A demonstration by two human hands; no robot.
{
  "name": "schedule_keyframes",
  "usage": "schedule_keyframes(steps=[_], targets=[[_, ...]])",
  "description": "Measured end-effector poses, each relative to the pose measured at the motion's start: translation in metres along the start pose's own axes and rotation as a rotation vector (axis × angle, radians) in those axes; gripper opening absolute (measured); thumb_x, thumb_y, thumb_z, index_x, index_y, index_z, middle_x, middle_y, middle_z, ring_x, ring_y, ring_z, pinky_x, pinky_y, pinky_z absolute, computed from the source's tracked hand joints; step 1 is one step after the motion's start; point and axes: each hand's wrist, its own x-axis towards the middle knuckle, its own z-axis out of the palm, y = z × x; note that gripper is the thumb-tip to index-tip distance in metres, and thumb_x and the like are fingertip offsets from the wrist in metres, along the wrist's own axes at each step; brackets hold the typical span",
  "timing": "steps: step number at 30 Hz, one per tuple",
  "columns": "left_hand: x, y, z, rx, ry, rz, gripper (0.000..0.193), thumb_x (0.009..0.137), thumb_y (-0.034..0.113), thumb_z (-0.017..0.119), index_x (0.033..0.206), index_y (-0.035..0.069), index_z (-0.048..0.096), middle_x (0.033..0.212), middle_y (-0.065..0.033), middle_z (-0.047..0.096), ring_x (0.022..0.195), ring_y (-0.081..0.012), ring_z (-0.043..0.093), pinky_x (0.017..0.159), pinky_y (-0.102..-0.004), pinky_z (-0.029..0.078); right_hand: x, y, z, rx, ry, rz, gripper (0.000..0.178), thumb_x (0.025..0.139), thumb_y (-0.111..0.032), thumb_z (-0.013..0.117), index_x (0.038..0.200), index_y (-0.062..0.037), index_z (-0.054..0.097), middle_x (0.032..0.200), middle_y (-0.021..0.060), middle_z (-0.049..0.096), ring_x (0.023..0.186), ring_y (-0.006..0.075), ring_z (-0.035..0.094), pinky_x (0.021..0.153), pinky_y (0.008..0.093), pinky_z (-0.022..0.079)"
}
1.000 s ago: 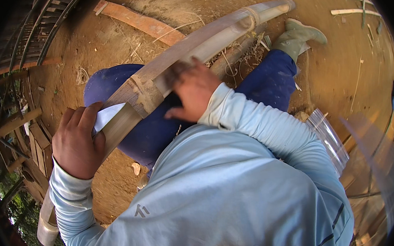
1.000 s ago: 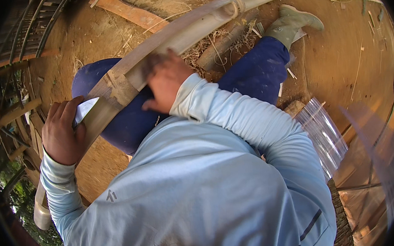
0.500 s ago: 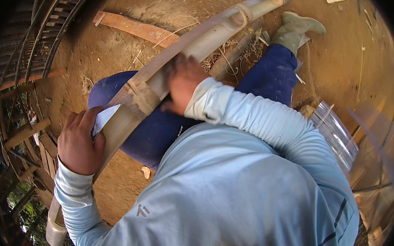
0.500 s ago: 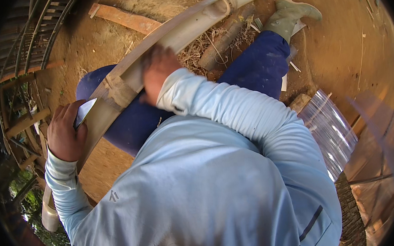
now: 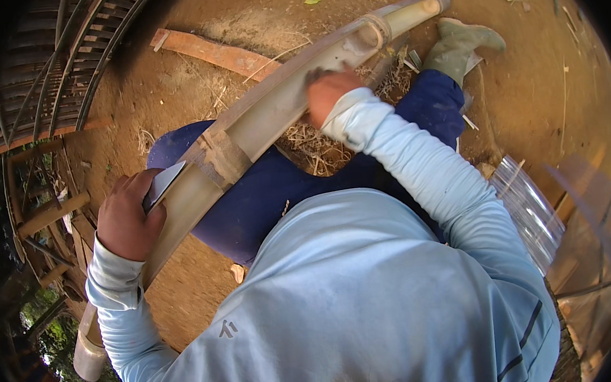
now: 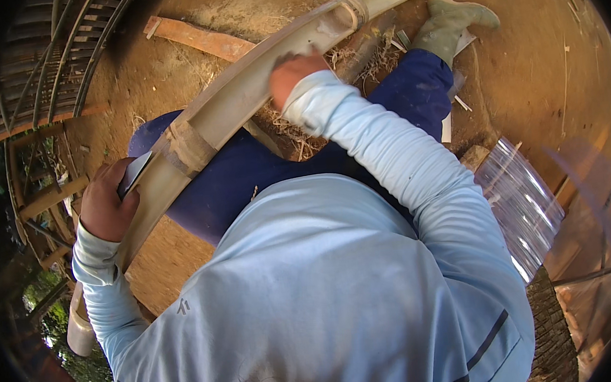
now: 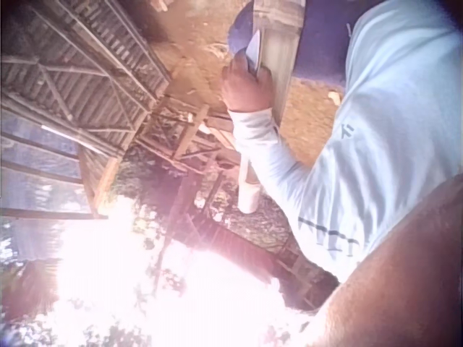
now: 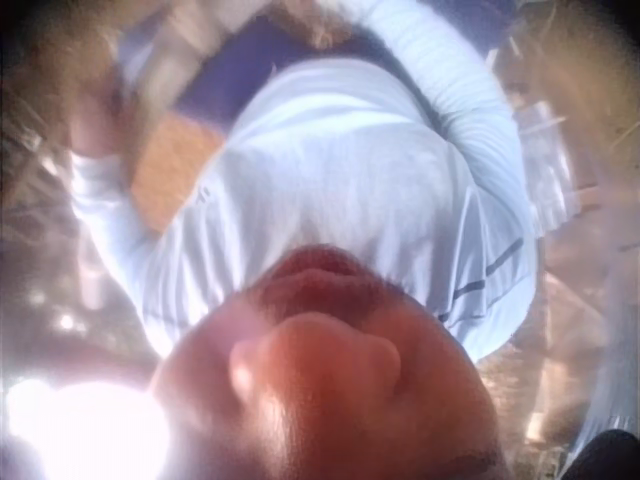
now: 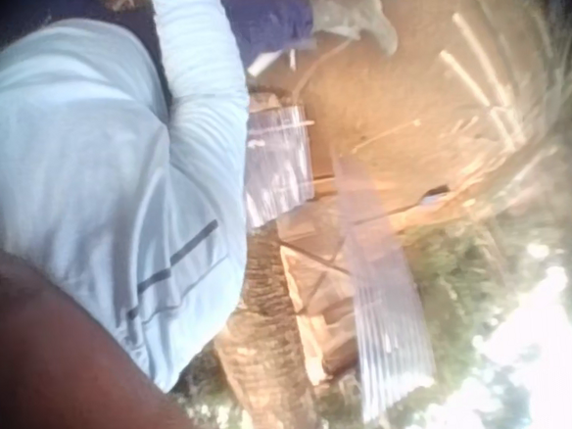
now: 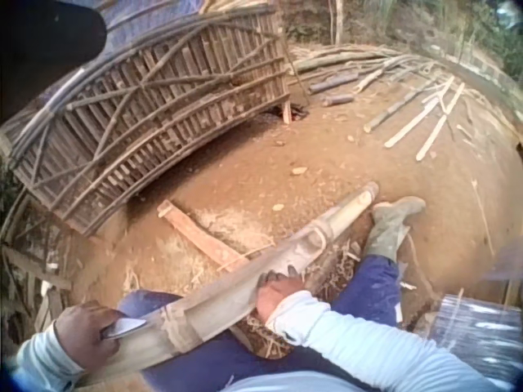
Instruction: The person uses a knife to scrape and smooth the inner surface of a long bamboo segment. They repeatedly rotate the bamboo, scrape along its length, and wipe the surface with their hand to remove debris.
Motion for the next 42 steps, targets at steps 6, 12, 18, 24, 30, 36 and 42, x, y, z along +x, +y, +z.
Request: schedule_keyframes(steps=[6,12,18,24,30,36,42], targets=[[-0.001,0.008,-0.003,0.005,-0.011,-0.02,0.043,0.075,0.008,0.062,0.119,0.006,0.064,0.092,-0.0177,0.065,0.09,-0.0381,0.062,0.081,-0.0458,0.051,-0.039,-0.042,0.001,0.426,0.21,-0.613,0.054,0.083,-0.042,0.074,0.128,-0.0135,0.063,0.137,0.0103,0.061,0.132,0.0267,0.053,0.115,0.0607,0.031],[-0.002,0.01,-0.001,0.025,0.013,-0.015,0.044,0.075,0.008,0.062,0.119,0.006,0.064,0.095,-0.0173,0.065,0.092,-0.0374,0.062,0.083,-0.0456,0.051,-0.002,0.089,0.039,0.158,0.296,-0.272,0.052,0.087,-0.028,0.073,0.136,-0.0193,0.06,0.143,0.0018,0.059,0.136,0.0199,0.05,0.119,0.0596,0.025],[-0.002,0.008,0.002,0.073,0.023,0.005,0.045,0.074,0.007,0.063,0.119,0.007,0.064,0.096,-0.0164,0.067,0.094,-0.0361,0.061,0.083,-0.0458,0.051,0.009,0.068,0.028,-0.122,0.097,0.239,0.073,0.081,-0.039,0.077,0.138,0.0008,0.053,0.14,0.0209,0.057,0.133,0.0344,0.051,0.117,0.0474,0.033],[-0.01,0.017,0.001,0.131,0.047,0.019,0.046,0.072,0.007,0.063,0.118,0.007,0.064,0.097,-0.0144,0.067,0.096,-0.0353,0.061,0.082,-0.046,0.052,-0.024,0.033,0.022,0.075,0.142,-0.076,0.078,0.081,-0.043,0.076,0.141,-0.0011,0.051,0.147,0.0163,0.051,0.138,0.0303,0.047,0.118,0.0523,0.03],[-0.014,0.028,0.005,0.199,0.111,0.046,0.048,0.071,0.006,0.063,0.119,0.009,0.064,0.098,-0.012,0.067,0.095,-0.0333,0.062,0.081,-0.0447,0.054,0.016,0.089,0.03,-0.171,-0.056,0.353,0.086,0.081,-0.046,0.076,0.148,-0.0032,0.043,0.156,0.0107,0.042,0.145,0.0287,0.036,0.117,0.0533,0.032],[-0.018,0.029,0.009,0.235,0.134,0.076,0.05,0.07,0.005,0.065,0.12,0.008,0.063,0.101,-0.0104,0.067,0.098,-0.0313,0.062,0.08,-0.0431,0.055,0.019,0.065,0.027,-0.011,-0.125,0.322,0.1,0.073,-0.047,0.084,0.15,0.0002,0.039,0.156,0.0183,0.039,0.144,0.0333,0.038,0.116,0.0494,0.035],[-0.019,0.029,0.007,0.228,0.143,0.102,0.053,0.068,0.004,0.067,0.121,0.006,0.062,0.103,-0.0111,0.066,0.098,-0.031,0.062,0.08,-0.0429,0.056,-0.001,0.054,0.023,-0.16,-0.056,0.252,0.098,0.075,-0.042,0.082,0.151,0.0,0.036,0.156,0.0186,0.039,0.144,0.0329,0.038,0.115,0.0521,0.035]])
